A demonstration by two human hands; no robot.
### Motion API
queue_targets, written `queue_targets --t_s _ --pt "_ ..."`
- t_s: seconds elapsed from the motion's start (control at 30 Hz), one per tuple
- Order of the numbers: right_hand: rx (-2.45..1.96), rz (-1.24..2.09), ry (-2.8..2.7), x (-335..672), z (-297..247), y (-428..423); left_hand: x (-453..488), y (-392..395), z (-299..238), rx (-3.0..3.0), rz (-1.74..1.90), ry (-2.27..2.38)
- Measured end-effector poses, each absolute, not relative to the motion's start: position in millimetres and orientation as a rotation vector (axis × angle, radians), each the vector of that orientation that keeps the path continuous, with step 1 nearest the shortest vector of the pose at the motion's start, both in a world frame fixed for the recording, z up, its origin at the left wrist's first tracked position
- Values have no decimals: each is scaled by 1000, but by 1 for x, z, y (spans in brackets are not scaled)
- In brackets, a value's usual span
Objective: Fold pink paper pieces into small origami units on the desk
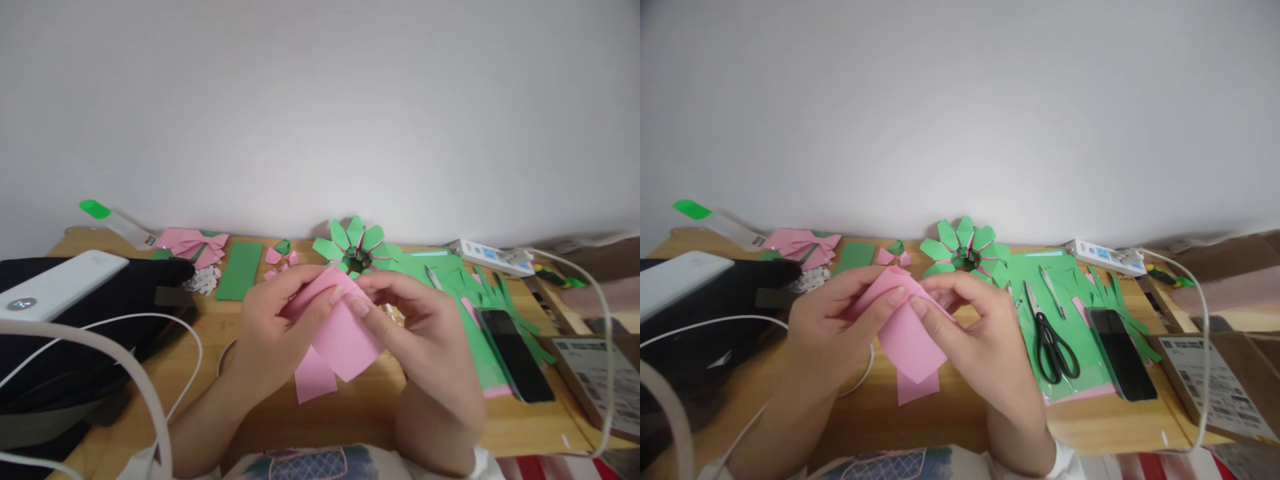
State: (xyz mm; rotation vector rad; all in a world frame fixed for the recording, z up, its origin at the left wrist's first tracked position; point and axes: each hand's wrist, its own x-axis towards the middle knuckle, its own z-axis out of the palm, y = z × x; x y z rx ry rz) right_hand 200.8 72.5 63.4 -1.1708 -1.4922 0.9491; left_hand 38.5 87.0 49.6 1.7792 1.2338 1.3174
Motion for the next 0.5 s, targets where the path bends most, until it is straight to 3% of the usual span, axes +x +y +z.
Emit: queue_targets --t_s 0.5 --pt "-1089 1108 -1355 203 62 74 40 85 56 1731 1255 1218"
